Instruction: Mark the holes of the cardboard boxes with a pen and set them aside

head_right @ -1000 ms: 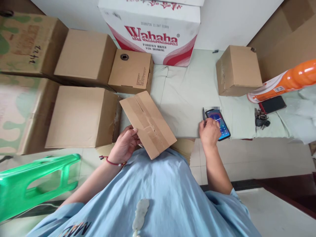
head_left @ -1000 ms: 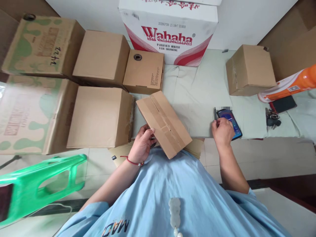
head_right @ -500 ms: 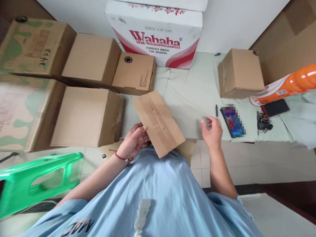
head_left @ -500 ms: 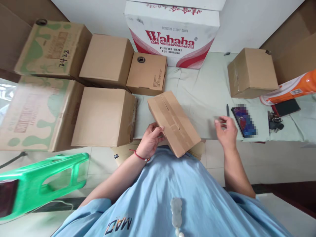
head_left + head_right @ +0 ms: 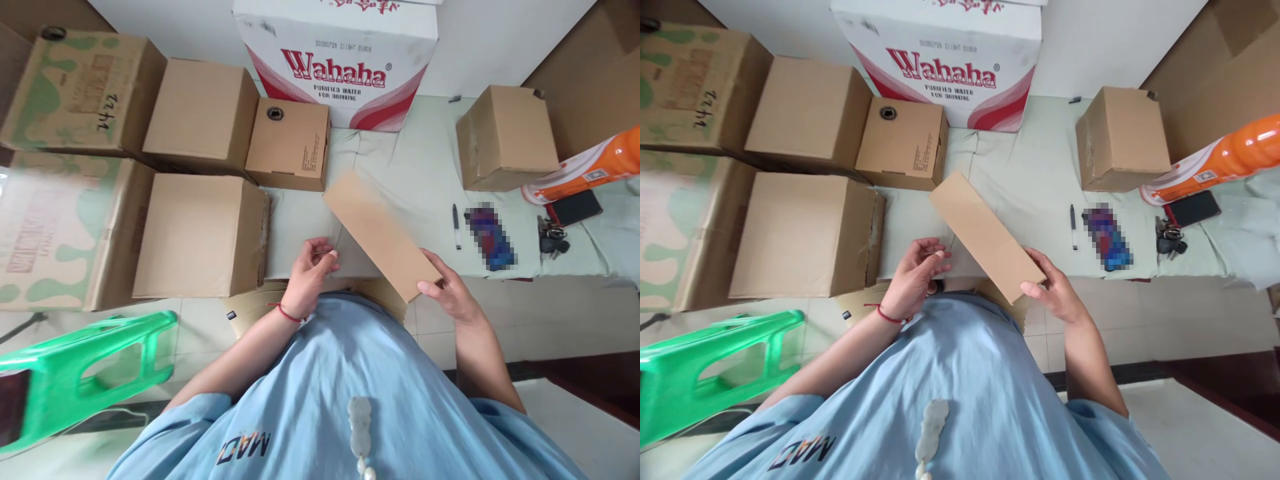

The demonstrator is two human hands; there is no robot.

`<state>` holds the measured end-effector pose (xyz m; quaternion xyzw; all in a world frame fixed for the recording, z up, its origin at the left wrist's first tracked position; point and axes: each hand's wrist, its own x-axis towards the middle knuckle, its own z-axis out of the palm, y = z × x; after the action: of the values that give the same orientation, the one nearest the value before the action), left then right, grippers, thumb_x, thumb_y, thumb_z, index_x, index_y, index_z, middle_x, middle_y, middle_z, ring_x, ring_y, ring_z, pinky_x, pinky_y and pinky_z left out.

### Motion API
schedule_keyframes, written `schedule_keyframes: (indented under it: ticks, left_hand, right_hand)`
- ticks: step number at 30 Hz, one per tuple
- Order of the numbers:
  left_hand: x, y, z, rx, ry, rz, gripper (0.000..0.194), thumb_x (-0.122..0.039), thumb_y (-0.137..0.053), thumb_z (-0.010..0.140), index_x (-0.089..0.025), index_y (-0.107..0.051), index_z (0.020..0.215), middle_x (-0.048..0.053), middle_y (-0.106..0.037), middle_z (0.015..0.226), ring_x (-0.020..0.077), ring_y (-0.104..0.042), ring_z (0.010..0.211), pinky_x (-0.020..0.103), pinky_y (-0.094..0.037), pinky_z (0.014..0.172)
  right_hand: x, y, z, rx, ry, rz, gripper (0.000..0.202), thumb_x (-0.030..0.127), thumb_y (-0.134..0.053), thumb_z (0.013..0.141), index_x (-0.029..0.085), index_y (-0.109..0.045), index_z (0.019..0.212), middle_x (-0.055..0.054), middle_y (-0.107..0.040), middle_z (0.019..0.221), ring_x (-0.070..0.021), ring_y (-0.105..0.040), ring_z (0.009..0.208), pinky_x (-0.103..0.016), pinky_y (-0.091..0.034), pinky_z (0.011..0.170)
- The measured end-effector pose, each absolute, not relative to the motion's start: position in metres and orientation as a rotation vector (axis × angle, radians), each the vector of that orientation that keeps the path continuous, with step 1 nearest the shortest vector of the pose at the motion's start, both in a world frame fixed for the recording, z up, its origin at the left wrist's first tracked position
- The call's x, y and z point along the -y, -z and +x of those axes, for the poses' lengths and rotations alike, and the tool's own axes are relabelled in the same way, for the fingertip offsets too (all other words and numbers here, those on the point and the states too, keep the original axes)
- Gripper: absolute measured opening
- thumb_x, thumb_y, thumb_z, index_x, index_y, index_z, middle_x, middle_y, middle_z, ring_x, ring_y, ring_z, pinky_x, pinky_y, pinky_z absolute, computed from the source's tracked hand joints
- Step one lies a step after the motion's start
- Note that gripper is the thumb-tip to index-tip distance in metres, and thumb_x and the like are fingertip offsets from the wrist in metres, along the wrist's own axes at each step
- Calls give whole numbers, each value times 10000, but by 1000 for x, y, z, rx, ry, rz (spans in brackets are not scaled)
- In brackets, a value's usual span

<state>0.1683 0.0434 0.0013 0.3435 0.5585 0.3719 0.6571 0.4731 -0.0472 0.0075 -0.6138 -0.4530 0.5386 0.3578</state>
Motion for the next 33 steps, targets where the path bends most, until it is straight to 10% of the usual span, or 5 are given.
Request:
schedule_keyframes:
  ticks: [9, 20, 26, 33]
  left_hand:
    - [-41, 13, 133, -1276, -1045, 770, 709, -306, -823, 797, -319, -660, 1487, 58, -684, 1238, 187, -704, 1036, 272, -627, 799]
    - [-31, -21, 145, -1152, -1015, 1230, 428, -320, -785, 963, -231, -754, 1380, 106, -724, 1273, 175, -778, 937, 296, -685, 788]
    - [-14, -51, 138, -894, -1095, 1821, 644, -97, -696, 977, -239, -632, 1602, 136, -839, 1239, 305, -733, 1395, 299, -697, 939]
    - [-7, -71, 137, -552, -1167, 2183, 684, -6, -616, 893, -127, -623, 1567, 219, -704, 1531, 262, -783, 1322, 268, -708, 899]
  right_hand:
    - [50, -9, 490, 1147, -1685, -1370, 775, 594, -926, 819, 316, -706, 1509, -93, -730, 1549, -358, -718, 1394, -431, -635, 1072]
    - [90, -7, 498, 598, -1400, -1599, 540, 631, -939, 800, 294, -821, 1205, -101, -856, 1281, -313, -832, 1151, -394, -718, 862]
    - [121, -1, 507, 417, -1348, -1610, 423, 655, -954, 780, 272, -835, 913, -65, -883, 1017, -284, -846, 900, -445, -750, 700]
    - [122, 8, 513, 309, -1180, -1563, 402, 615, -967, 768, 267, -843, 927, -53, -872, 984, -271, -831, 939, -396, -736, 699]
